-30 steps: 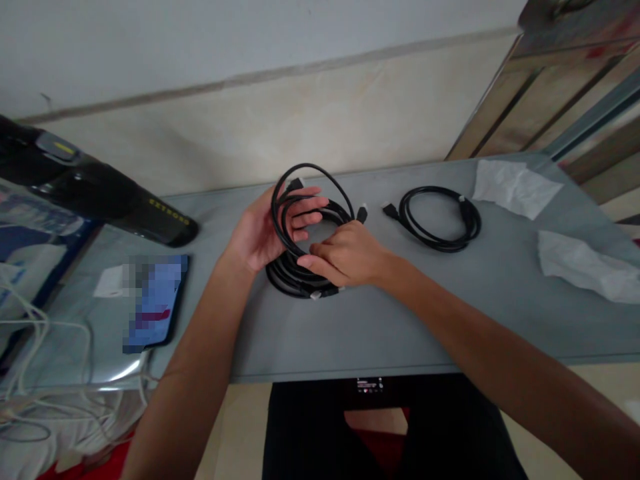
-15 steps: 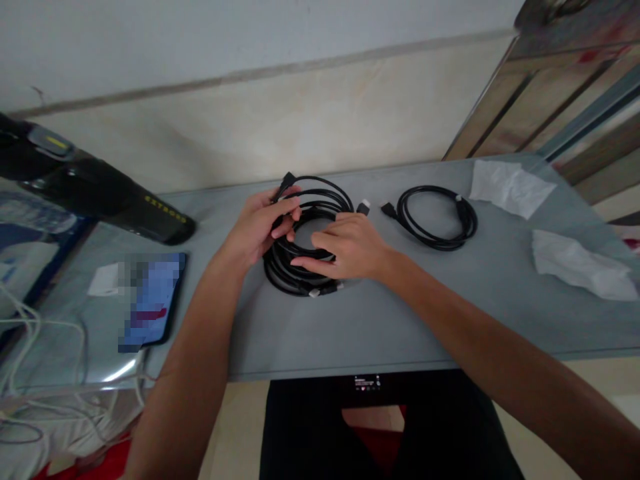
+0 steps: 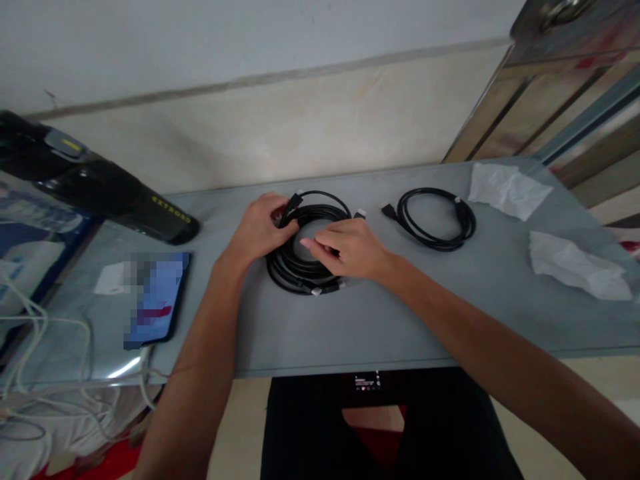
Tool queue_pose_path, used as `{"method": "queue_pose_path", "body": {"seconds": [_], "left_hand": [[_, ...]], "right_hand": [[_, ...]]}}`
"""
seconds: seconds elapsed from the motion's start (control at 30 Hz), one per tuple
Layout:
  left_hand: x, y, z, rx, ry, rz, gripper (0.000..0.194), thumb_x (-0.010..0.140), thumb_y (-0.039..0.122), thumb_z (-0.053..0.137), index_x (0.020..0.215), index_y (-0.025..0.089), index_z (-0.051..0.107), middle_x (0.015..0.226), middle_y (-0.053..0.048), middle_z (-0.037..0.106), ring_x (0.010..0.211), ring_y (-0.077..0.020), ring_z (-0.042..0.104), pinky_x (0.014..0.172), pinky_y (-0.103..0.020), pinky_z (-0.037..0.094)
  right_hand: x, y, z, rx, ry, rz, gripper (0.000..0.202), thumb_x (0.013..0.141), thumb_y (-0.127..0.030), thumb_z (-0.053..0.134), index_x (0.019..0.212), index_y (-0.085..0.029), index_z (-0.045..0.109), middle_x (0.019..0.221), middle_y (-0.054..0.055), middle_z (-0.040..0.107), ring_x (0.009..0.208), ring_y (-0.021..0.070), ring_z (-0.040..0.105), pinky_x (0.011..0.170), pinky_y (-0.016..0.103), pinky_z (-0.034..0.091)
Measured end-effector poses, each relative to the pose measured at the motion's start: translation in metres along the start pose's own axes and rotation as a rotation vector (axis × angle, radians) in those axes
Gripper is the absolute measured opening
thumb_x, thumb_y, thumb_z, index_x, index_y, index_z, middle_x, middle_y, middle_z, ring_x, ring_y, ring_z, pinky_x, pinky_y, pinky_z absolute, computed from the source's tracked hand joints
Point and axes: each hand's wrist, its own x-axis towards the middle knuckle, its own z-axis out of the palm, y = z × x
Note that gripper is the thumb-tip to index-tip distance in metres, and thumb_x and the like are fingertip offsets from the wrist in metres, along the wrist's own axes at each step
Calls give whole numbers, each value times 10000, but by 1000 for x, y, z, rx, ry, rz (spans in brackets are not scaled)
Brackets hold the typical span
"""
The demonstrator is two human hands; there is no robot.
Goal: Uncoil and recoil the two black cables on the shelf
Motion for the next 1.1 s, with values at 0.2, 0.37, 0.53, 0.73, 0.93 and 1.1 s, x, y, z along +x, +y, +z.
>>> {"method": "queue_pose_path", "body": {"seconds": [0.2, 0.37, 0.53, 0.73, 0.93, 1.1], "left_hand": [[-1, -2, 6, -13, -3, 45, 183, 846, 315, 736, 991, 211, 772, 1017, -75, 679, 913, -263, 632, 918, -436, 586], [0, -4, 11, 21, 14, 61, 350, 831, 292, 680, 1135, 154, 785, 1088, -108, 710, 952, -285, 670, 946, -468, 600], [0, -4, 16, -14, 9, 56, 621, 815, 284, 664, 1412, 128, 731, 1285, -147, 751, 1111, -326, 709, 1052, -508, 607], [-1, -1, 17, 4, 14, 39, 711, 807, 284, 668, 1503, 140, 691, 1366, -157, 751, 1187, -347, 716, 1126, -544, 592], [-2, -1, 18, -32, 43, 44, 689, 809, 272, 665, 1487, 147, 698, 1365, -150, 755, 1160, -329, 721, 1133, -539, 589], [-2, 0, 21, -78, 63, 41, 688, 806, 267, 662, 1482, 150, 701, 1392, -152, 758, 1199, -336, 726, 1159, -544, 576]], "right_hand": [[5, 5, -4, 74, 231, 228, 566, 1225, -560, 412, 790, -242, 587, 713, 10, 649, 664, 149, 563, 696, 324, 424], [8, 19, -4, 188, 390, 406, 451, 1206, -553, 476, 888, -260, 607, 799, 18, 700, 780, 186, 664, 844, 348, 546], [7, 38, 7, 248, 397, 467, 250, 1117, -506, 647, 1164, -261, 671, 1202, 93, 799, 1124, 257, 754, 1038, 447, 616], [3, 45, 14, 268, 308, 524, 153, 1059, -378, 699, 1126, -247, 741, 1185, 93, 833, 1089, 269, 800, 997, 457, 667], [4, 41, 9, 331, 321, 545, 158, 1069, -365, 669, 1069, -261, 788, 1114, 56, 866, 1046, 254, 825, 956, 435, 689], [6, 37, 6, 370, 327, 568, 184, 1079, -387, 670, 1067, -258, 801, 1125, 58, 875, 1046, 252, 836, 961, 436, 692]]}}
